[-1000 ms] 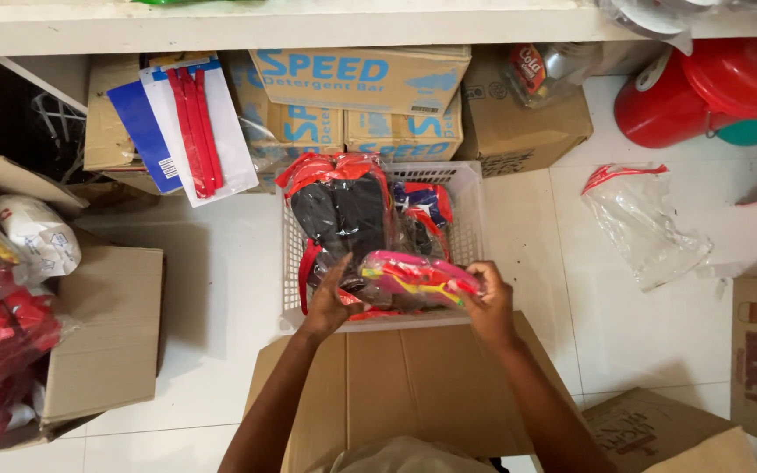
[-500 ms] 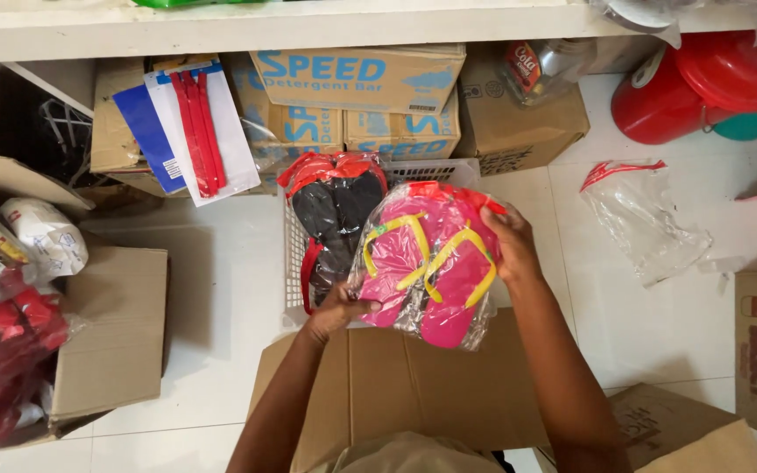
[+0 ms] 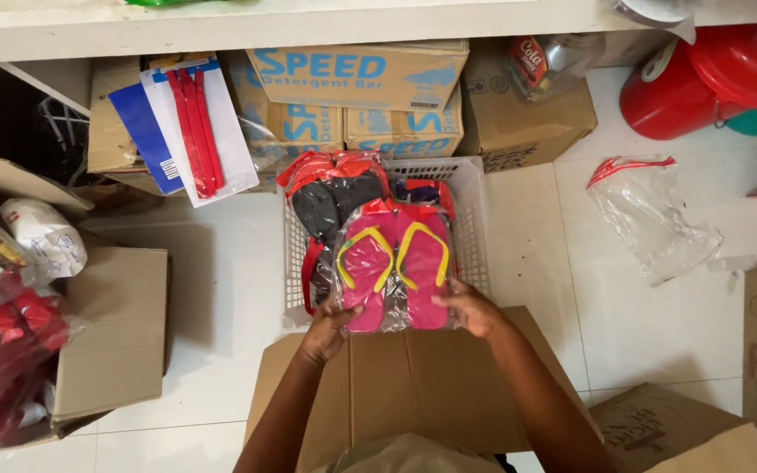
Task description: Sorting various packaged items from a basket and placing them onto shelves.
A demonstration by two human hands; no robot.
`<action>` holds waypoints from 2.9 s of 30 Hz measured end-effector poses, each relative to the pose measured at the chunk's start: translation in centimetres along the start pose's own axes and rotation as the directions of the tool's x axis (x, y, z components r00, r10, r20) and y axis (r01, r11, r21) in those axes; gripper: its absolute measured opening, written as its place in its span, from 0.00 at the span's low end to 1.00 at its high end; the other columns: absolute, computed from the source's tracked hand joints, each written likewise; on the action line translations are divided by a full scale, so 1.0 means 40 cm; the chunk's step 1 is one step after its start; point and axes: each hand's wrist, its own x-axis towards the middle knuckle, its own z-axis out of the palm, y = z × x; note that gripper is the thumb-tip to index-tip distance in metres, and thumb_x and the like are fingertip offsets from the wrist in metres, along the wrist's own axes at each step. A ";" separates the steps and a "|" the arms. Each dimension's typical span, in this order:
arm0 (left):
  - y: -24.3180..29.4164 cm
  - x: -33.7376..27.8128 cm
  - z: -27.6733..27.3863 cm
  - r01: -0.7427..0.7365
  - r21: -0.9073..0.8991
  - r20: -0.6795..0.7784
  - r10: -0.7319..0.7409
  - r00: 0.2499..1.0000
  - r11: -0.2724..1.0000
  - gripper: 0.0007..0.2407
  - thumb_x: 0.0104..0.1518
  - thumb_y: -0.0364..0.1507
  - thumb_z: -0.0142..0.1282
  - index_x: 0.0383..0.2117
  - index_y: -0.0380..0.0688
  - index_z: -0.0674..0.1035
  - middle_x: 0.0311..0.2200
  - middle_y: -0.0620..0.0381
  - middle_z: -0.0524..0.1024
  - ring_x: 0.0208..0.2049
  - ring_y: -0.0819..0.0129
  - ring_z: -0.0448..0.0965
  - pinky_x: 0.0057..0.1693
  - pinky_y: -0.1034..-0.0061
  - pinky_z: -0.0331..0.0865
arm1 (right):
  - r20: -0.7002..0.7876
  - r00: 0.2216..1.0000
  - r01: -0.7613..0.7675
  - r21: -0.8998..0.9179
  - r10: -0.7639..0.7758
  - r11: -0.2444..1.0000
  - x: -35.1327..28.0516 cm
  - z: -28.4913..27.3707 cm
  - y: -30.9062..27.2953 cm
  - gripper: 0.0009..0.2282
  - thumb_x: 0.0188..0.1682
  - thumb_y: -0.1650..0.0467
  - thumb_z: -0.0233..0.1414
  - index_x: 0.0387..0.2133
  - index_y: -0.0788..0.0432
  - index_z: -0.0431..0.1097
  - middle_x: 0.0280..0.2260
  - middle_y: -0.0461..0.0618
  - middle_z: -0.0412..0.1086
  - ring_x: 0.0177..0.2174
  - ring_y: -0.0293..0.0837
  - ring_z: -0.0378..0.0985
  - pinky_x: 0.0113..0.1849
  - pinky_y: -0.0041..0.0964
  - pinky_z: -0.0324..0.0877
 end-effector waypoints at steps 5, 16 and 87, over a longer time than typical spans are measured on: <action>0.009 -0.039 0.019 0.092 0.026 -0.093 -0.089 0.992 0.995 0.34 0.50 0.19 0.61 0.67 0.53 0.62 0.56 0.48 0.75 0.55 0.54 0.78 0.55 0.57 0.79 | -0.079 0.990 -0.130 -0.197 0.116 0.972 -0.115 0.088 -0.028 0.39 0.37 0.75 0.61 0.65 0.47 0.50 0.48 0.50 0.74 0.39 0.48 0.81 0.33 0.47 0.78; 0.024 -0.102 0.073 0.211 0.101 -0.168 -0.192 0.967 0.972 0.34 0.46 0.17 0.63 0.63 0.48 0.63 0.52 0.40 0.76 0.47 0.48 0.83 0.42 0.59 0.83 | -0.135 0.987 0.079 -0.052 -0.085 0.996 -0.159 0.001 0.054 0.22 0.38 0.76 0.64 0.48 0.61 0.71 0.37 0.50 0.78 0.30 0.42 0.79 0.30 0.38 0.76; 0.885 0.662 0.712 -0.515 0.076 0.040 0.513 0.857 0.854 0.21 0.52 0.15 0.60 0.54 0.30 0.70 0.39 0.43 0.78 0.35 0.54 0.81 0.42 0.58 0.83 | -0.458 0.388 0.849 -0.160 -0.800 0.503 0.145 0.257 -1.179 0.05 0.52 0.73 0.56 0.37 0.64 0.73 0.24 0.47 0.72 0.15 0.37 0.71 0.15 0.30 0.56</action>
